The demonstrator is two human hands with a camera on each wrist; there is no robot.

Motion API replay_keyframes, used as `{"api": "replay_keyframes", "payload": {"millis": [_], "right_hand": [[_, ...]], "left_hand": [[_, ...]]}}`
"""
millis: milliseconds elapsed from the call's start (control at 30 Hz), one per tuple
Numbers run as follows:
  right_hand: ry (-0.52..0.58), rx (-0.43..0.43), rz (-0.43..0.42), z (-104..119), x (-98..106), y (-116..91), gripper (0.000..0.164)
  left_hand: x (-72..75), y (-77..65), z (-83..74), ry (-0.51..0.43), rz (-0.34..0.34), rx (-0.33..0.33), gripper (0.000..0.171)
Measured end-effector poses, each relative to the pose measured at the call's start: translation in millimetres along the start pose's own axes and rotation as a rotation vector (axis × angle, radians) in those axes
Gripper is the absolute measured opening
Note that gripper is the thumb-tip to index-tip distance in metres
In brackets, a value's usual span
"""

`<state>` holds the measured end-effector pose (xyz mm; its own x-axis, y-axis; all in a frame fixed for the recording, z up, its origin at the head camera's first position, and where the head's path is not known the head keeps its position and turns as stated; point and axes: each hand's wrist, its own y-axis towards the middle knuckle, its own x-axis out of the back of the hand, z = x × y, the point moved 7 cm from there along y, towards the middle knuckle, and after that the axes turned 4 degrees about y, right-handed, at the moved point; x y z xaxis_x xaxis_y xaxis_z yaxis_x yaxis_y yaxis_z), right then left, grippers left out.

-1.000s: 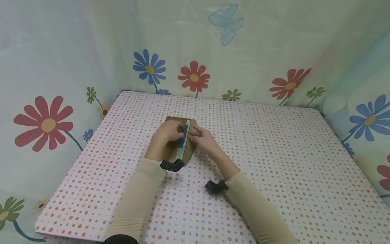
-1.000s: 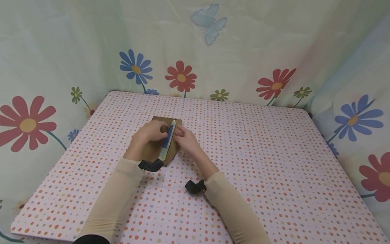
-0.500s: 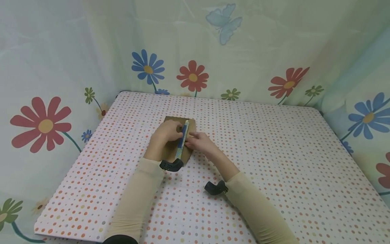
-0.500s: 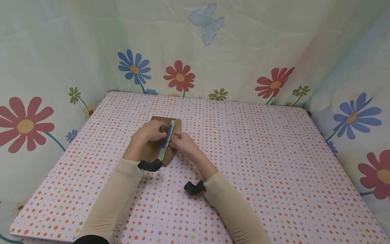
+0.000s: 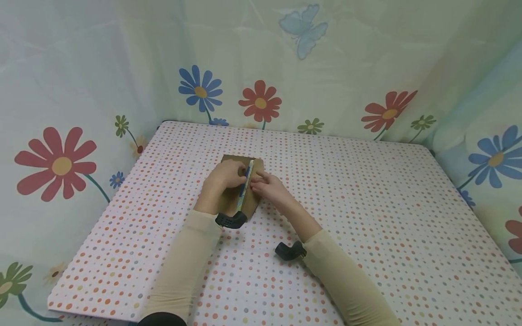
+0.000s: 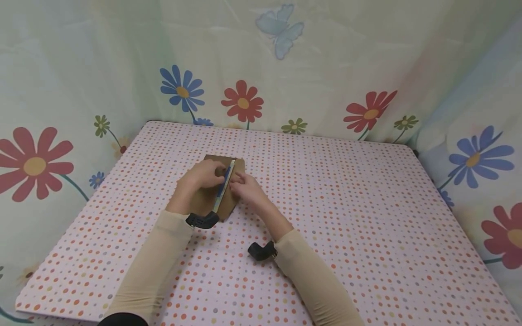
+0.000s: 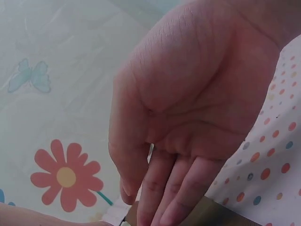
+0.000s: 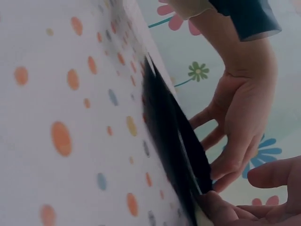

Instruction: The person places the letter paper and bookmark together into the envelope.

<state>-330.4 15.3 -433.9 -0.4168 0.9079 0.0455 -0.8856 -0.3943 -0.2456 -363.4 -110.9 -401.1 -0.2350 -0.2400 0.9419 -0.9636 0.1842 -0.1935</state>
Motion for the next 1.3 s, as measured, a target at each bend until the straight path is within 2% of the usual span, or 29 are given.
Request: {"api": "replay_keyframes", "payload": {"millis": [233, 467, 733, 1067, 1300], "right_hand": [[0.056, -0.006, 0.026, -7.0, -0.5, 8.6, 0.066], [0.162, 0.011, 0.031, -4.2, -1.5, 10.8, 0.072], [0.173, 0.005, 0.064, -0.7, -3.1, 7.7, 0.073], [0.142, -0.088, 0.089, 0.2, -8.9, -3.9, 0.067], [0.183, -0.065, 0.096, -0.3, -15.1, -5.9, 0.065]], "left_hand": [[-1.3, 1.7, 1.0, -0.001, 0.014, 0.000, 0.049], [-0.2, 1.3, 0.6, -0.003, 0.017, 0.003, 0.049], [-0.4, -0.1, 0.4, 0.005, 0.021, 0.000, 0.050], [-2.0, -0.9, 2.0, -0.027, 0.016, 0.015, 0.050], [-1.3, -2.1, 1.7, -0.023, 0.011, 0.016, 0.048]]}}
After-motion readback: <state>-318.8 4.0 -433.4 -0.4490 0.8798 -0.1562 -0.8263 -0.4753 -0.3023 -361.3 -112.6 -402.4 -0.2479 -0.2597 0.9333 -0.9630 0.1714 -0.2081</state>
